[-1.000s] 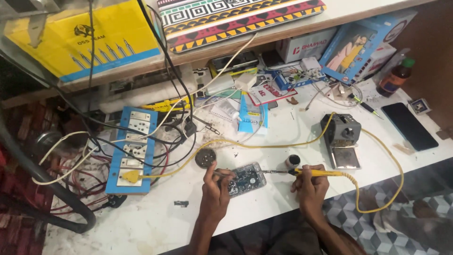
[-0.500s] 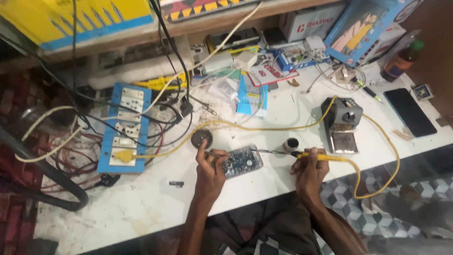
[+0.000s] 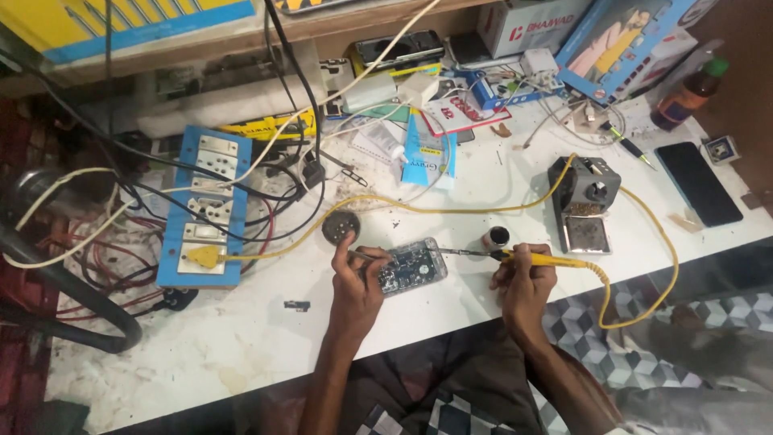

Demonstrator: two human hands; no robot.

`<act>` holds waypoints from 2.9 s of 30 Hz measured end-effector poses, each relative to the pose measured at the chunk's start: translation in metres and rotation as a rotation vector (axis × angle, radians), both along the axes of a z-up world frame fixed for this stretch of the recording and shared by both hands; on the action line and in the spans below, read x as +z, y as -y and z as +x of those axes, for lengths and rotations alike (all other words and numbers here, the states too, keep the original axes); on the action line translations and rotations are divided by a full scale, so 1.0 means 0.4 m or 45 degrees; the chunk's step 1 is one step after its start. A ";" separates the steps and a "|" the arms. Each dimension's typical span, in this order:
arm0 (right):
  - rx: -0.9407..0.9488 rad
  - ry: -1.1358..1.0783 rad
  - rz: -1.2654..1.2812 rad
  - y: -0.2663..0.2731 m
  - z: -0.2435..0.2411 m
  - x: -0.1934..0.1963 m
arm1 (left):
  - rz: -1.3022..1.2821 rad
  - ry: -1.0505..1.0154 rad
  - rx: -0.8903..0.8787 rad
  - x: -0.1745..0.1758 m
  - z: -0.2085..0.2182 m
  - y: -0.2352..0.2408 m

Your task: The person solders a small circuit board using a soldering iron and solder wire. They hold the board with one hand and apply heat and solder with the other, working on specific points on the board.

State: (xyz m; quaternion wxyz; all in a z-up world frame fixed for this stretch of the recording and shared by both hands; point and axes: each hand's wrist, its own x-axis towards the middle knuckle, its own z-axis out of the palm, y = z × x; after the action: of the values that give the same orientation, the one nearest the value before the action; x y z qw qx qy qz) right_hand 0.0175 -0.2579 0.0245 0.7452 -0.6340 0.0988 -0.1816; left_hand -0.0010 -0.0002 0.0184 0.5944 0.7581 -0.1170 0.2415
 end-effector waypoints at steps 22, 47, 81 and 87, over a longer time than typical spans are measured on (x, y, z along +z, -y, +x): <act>0.072 -0.013 -0.127 0.007 -0.003 0.021 | -0.019 -0.014 -0.014 -0.011 0.004 0.004; -0.063 -0.038 -0.086 -0.004 0.002 -0.026 | -0.047 -0.131 0.038 -0.016 -0.002 -0.027; -0.008 0.157 0.138 0.010 0.003 -0.037 | -0.143 -0.159 -0.042 0.002 -0.007 -0.001; -0.024 0.151 0.122 0.013 0.000 -0.042 | -0.132 -0.093 -0.013 0.008 -0.002 -0.003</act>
State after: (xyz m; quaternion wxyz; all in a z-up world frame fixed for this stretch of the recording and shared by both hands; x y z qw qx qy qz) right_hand 0.0176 -0.2631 0.0076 0.7776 -0.5847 0.0689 -0.2208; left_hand -0.0018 0.0010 0.0214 0.6381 0.7338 -0.0866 0.2165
